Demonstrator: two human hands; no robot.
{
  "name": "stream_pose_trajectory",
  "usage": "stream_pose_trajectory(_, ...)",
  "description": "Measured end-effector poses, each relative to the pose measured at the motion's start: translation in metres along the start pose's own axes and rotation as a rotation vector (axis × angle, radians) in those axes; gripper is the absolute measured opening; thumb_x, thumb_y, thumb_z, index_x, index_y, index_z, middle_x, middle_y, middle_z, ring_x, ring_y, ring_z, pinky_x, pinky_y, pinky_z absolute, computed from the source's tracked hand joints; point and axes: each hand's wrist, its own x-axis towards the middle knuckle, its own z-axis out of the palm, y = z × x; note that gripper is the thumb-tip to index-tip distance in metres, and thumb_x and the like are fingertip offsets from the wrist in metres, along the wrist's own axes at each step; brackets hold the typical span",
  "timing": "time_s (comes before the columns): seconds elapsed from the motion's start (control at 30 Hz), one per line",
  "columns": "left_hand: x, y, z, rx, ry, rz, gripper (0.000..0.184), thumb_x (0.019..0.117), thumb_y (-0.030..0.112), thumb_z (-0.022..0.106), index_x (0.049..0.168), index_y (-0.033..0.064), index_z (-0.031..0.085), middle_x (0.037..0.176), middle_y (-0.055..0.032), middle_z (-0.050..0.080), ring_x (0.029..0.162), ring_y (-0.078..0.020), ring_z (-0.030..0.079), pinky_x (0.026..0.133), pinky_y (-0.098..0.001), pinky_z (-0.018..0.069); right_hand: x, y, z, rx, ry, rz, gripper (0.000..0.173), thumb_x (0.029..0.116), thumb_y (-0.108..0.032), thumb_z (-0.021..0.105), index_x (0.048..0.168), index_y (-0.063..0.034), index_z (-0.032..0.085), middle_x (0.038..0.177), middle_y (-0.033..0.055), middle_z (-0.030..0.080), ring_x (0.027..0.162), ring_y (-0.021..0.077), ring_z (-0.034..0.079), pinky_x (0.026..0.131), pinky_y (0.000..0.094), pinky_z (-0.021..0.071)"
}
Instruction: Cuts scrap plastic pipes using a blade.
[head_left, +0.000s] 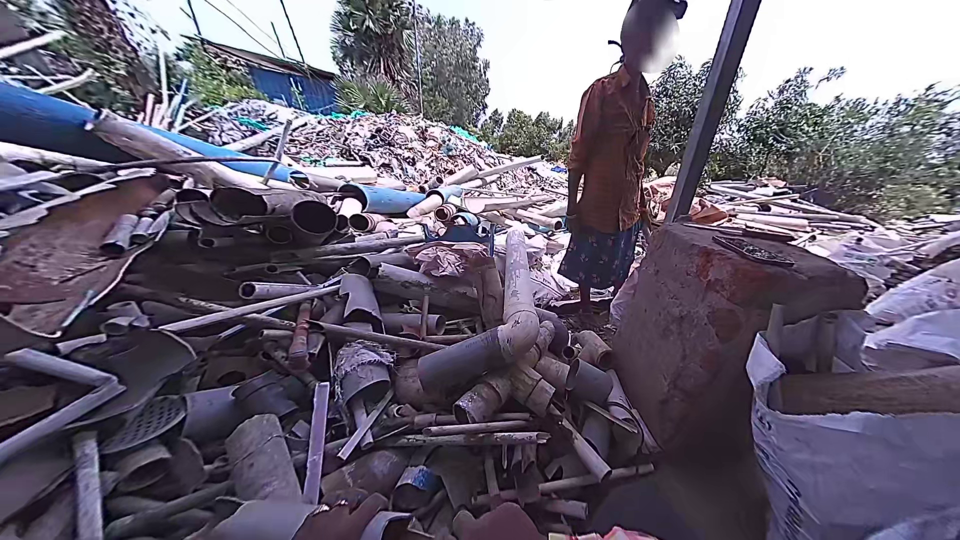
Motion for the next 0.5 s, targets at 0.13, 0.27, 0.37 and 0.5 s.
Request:
stream_pose_trajectory(0.13,0.002,-0.035,-0.003,0.106,0.065,-0.072,0.052,0.077,0.01,0.081,0.127,0.0048,0.069,0.127,-0.0271,0.066,0.125,-0.0473,0.058,0.103,-0.0605,0.0467,-0.005,-0.001,-0.014,-0.069,0.005,0.008,0.028,0.1082,-0.017,0.049,0.123,0.0002,0.066,0.108,0.0231,0.068,0.085,0.0402,0.071,0.066,0.0549,0.0567)
stream_pose_trajectory(0.27,-0.011,-0.04,-0.039,0.236,-0.157,-0.343,0.059,0.0858,0.014,0.076,0.142,0.0057,0.058,0.136,-0.0268,0.061,0.132,-0.0446,0.055,0.11,-0.0582,0.0421,-0.008,0.003,-0.006,-0.058,0.14,-0.044,0.027,0.1053,-0.02,0.056,0.118,-0.0015,0.07,0.099,0.022,0.07,0.079,0.039,0.072,0.06,0.0537,0.0563)
stream_pose_trajectory(0.37,-0.021,-0.02,-0.048,0.139,-0.16,-0.284,0.057,0.084,0.006,0.075,0.138,-0.0023,0.057,0.129,-0.0316,0.062,0.125,-0.0486,0.058,0.104,-0.0599,0.0463,0.001,0.003,0.004,0.026,0.061,-0.015,0.033,0.1073,-0.026,0.053,0.128,-0.0031,0.067,0.11,0.0233,0.069,0.093,0.042,0.072,0.071,0.058,0.0567)
stream_pose_trajectory(0.5,-0.019,0.018,-0.043,0.064,-0.159,-0.117,0.058,0.0809,0.0,0.075,0.137,-0.0031,0.057,0.131,-0.0297,0.062,0.126,-0.0477,0.058,0.105,-0.0594,0.0457,0.009,-0.002,0.007,0.057,-0.057,0.052,0.037,0.109,-0.028,0.05,0.132,-0.0023,0.063,0.116,0.0253,0.068,0.098,0.0446,0.07,0.076,0.062,0.0557)
